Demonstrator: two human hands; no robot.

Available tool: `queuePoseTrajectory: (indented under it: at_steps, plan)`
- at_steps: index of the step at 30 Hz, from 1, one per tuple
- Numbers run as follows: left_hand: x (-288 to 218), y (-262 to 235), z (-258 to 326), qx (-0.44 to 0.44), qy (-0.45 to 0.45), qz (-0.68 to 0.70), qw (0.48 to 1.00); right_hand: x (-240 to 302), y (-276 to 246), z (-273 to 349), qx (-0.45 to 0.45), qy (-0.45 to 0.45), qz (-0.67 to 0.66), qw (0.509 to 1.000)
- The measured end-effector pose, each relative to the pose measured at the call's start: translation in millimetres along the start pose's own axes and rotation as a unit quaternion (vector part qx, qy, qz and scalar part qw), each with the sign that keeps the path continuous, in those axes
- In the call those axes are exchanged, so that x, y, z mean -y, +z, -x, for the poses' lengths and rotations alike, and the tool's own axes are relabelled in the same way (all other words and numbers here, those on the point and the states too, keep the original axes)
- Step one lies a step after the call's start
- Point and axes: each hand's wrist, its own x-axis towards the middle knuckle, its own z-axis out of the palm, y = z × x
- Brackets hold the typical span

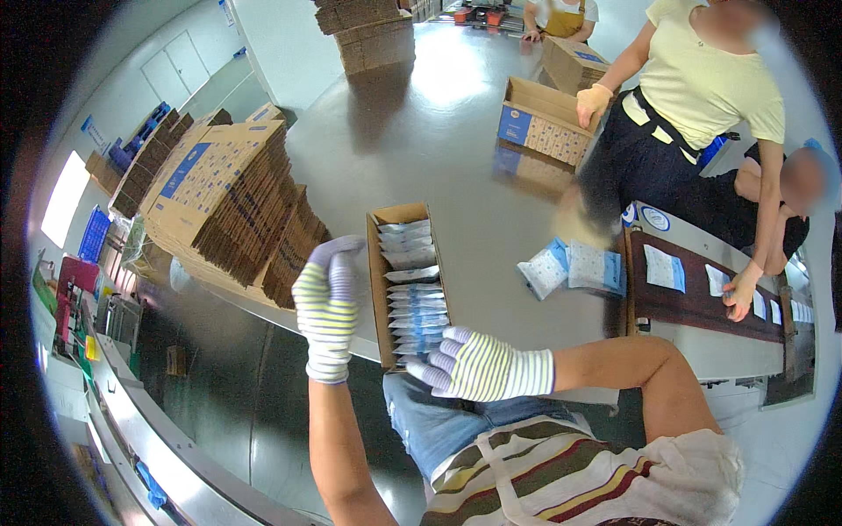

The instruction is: The person picks up flat cardboard sheets from a stack and folds them into boxes, then takes packets from a conveyor belt and packs them into the assembled boxes.

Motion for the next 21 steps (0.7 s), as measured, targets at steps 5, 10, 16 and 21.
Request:
queuePoseTrajectory:
  at_steps: [5, 10, 16, 21]
  plan:
    - [25.0, -18.8, 20.0, 0.003, -0.007, -0.082, 0.997, -4.2, 19.5, -25.2, 0.088, 0.034, -0.004, 0.995]
    - [28.9, -46.5, 42.7, 0.054, -0.006, -0.182, 0.982, -142.4, 45.8, -84.3, 0.111, 0.256, -0.001, 0.960]
    - [29.4, -88.1, 32.3, 0.093, 0.142, -0.483, 0.859, -263.3, 48.7, -77.9, 0.166, 0.345, 0.197, 0.903]
    - [8.4, -87.0, -57.5, 0.084, 0.281, -0.580, 0.760, -123.1, 57.0, 5.0, 0.215, 0.213, -0.070, 0.951]
